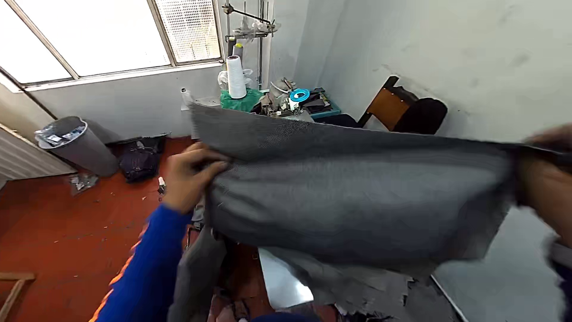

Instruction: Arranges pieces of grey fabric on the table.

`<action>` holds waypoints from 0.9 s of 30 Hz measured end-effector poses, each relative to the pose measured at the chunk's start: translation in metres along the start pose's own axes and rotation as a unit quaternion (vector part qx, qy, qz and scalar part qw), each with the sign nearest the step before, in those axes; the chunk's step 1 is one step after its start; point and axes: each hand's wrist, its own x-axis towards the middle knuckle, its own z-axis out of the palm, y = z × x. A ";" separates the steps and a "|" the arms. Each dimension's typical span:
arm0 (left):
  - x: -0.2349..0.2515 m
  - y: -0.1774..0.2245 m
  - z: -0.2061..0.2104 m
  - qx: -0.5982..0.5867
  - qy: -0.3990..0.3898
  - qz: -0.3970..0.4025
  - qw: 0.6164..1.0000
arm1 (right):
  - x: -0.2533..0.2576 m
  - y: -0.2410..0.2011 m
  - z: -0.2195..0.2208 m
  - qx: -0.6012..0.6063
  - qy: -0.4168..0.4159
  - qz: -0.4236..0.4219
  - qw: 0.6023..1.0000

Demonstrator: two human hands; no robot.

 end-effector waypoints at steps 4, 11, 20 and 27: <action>0.018 -0.121 0.132 0.118 -0.126 -0.168 0.971 | 0.043 0.076 0.145 -0.070 -0.144 0.089 0.983; -0.039 -0.188 0.111 0.036 -0.082 -0.333 0.939 | -0.084 0.055 0.310 -0.001 -0.364 0.066 0.929; -0.153 -0.216 0.089 0.222 -0.407 -0.429 0.775 | -0.041 -0.042 0.231 0.101 -0.384 -0.090 0.913; -0.153 -0.130 0.029 0.184 -0.351 -0.445 0.803 | -0.095 -0.227 0.277 -0.054 -0.557 -0.162 0.813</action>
